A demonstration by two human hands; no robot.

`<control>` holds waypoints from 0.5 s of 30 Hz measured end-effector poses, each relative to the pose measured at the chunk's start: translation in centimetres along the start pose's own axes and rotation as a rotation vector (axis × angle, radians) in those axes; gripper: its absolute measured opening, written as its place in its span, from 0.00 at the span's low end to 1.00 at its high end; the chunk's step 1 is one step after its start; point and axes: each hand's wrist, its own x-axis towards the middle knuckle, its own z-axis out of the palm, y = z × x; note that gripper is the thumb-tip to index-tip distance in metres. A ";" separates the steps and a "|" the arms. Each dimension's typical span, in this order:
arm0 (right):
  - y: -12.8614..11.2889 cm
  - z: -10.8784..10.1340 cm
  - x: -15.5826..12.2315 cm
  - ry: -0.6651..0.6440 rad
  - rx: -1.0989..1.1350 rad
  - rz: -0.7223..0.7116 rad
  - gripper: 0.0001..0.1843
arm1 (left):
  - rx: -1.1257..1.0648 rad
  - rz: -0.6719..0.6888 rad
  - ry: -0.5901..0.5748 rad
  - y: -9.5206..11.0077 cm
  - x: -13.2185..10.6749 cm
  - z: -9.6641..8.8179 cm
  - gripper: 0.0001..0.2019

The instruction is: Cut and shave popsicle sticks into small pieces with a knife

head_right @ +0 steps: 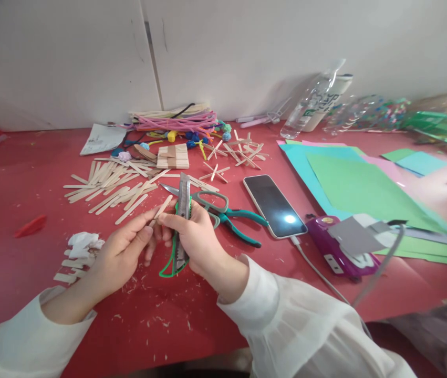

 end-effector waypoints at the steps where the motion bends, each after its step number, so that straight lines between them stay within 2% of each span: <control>1: 0.0 0.0 0.0 0.010 -0.003 0.006 0.05 | 0.024 0.009 0.013 0.0 -0.1 0.0 0.20; 5: -0.1 -0.1 0.0 0.016 -0.014 0.029 0.07 | -0.019 -0.023 -0.012 0.3 -0.1 0.0 0.18; 9: 0.1 -0.1 0.0 0.089 -0.034 0.052 0.09 | -0.265 -0.083 -0.054 0.4 0.4 -0.1 0.11; 12: 0.3 -0.1 0.0 0.139 -0.118 0.001 0.12 | -0.398 -0.087 -0.006 0.4 0.7 -0.2 0.08; 15: 0.1 -0.2 0.0 0.126 -0.232 -0.075 0.13 | -0.396 -0.093 0.034 0.6 0.7 -0.4 0.07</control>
